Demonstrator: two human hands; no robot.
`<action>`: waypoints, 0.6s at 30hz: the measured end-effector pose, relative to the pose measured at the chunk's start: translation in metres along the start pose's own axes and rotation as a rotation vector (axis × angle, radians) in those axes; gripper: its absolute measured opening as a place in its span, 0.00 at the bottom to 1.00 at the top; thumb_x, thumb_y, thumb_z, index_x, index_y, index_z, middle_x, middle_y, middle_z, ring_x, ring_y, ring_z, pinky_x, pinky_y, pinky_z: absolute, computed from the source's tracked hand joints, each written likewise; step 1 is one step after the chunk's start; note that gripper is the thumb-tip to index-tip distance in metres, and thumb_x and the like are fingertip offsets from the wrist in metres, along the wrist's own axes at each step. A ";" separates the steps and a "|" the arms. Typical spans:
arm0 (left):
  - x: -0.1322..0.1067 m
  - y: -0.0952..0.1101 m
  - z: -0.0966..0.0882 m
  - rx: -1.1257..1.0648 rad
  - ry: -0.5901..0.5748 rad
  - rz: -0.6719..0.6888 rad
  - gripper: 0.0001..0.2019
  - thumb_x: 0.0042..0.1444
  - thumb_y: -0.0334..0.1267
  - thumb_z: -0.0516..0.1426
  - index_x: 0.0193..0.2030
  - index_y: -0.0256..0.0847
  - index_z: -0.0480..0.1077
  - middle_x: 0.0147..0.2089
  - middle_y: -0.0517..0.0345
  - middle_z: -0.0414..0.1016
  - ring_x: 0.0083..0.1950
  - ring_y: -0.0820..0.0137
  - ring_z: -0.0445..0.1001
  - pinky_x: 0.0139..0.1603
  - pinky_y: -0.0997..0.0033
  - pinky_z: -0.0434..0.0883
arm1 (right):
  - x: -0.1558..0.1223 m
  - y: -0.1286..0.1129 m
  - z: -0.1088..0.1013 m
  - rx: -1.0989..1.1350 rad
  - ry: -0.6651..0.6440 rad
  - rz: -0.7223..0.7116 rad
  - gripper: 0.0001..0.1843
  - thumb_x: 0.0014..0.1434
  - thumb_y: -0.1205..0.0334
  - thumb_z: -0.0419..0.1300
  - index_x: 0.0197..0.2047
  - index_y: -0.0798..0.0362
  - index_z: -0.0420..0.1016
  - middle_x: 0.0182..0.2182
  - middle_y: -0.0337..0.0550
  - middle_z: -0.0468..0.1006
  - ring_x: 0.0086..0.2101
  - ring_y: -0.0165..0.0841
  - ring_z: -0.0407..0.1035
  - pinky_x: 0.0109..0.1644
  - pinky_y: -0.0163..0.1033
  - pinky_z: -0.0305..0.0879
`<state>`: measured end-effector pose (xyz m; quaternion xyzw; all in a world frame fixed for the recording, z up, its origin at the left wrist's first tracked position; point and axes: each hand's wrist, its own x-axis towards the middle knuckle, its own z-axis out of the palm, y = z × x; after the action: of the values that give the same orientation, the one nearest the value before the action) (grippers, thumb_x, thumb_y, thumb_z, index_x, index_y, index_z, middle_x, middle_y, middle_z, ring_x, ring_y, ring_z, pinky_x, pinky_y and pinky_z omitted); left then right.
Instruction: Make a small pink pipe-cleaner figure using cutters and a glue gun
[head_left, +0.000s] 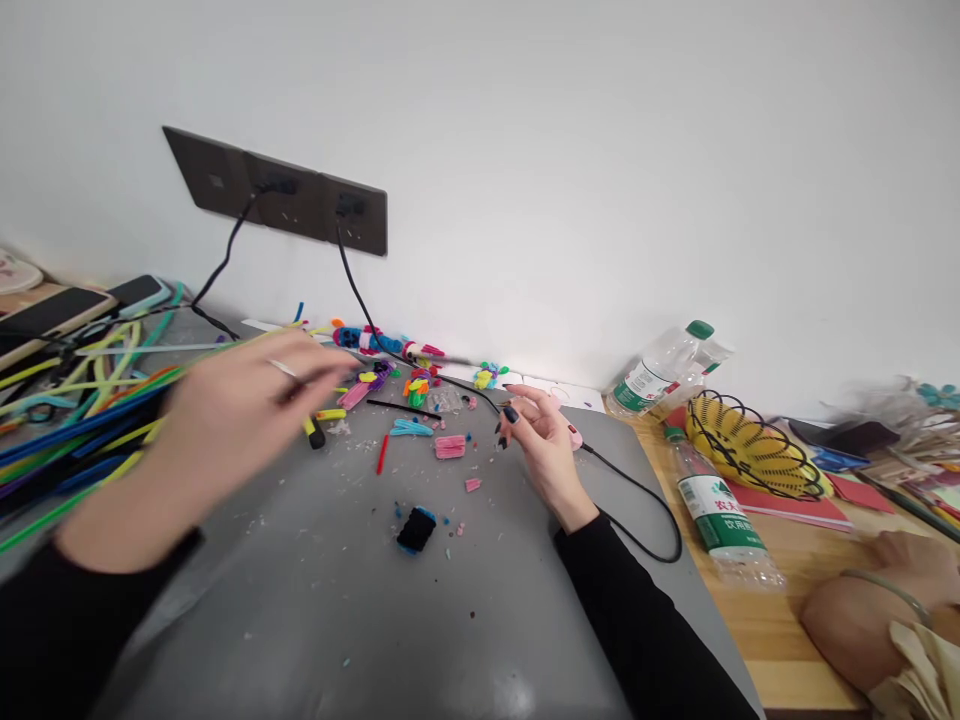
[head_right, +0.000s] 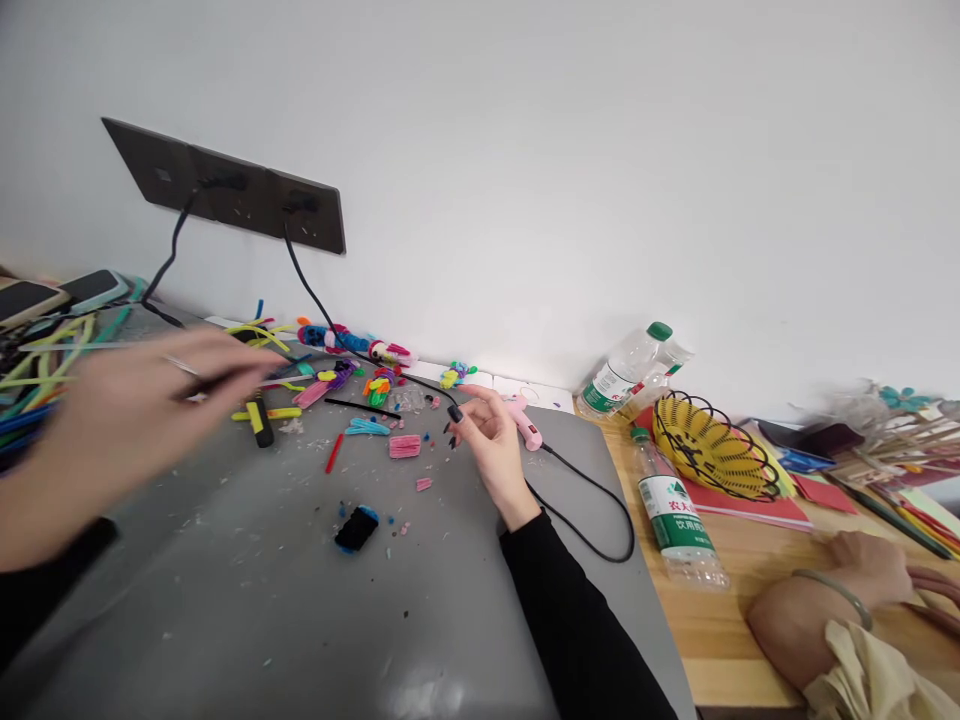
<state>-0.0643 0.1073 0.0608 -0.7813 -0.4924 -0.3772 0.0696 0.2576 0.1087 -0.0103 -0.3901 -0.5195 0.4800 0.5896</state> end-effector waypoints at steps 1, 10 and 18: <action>-0.003 0.017 0.018 -0.039 -0.037 0.141 0.18 0.73 0.45 0.51 0.44 0.43 0.81 0.43 0.57 0.84 0.44 0.63 0.82 0.45 0.65 0.75 | -0.001 -0.001 0.001 0.016 -0.070 0.027 0.24 0.54 0.47 0.74 0.51 0.44 0.79 0.28 0.34 0.77 0.27 0.31 0.69 0.33 0.38 0.67; -0.029 0.062 0.072 -0.056 -0.285 0.328 0.21 0.75 0.39 0.44 0.55 0.40 0.79 0.49 0.49 0.86 0.47 0.61 0.84 0.40 0.66 0.77 | 0.000 0.003 0.002 0.133 0.027 0.095 0.22 0.41 0.43 0.80 0.29 0.49 0.81 0.24 0.36 0.76 0.26 0.29 0.69 0.32 0.37 0.68; -0.032 0.014 0.047 0.014 -0.449 -0.003 0.22 0.70 0.46 0.45 0.41 0.47 0.81 0.37 0.54 0.87 0.34 0.58 0.83 0.32 0.65 0.72 | 0.008 0.009 -0.013 0.122 0.241 0.032 0.20 0.49 0.45 0.77 0.33 0.51 0.79 0.31 0.38 0.77 0.28 0.27 0.65 0.33 0.35 0.66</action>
<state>-0.0354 0.1004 0.0102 -0.8444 -0.4993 -0.1906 -0.0367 0.2693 0.1191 -0.0192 -0.4166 -0.4081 0.4698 0.6627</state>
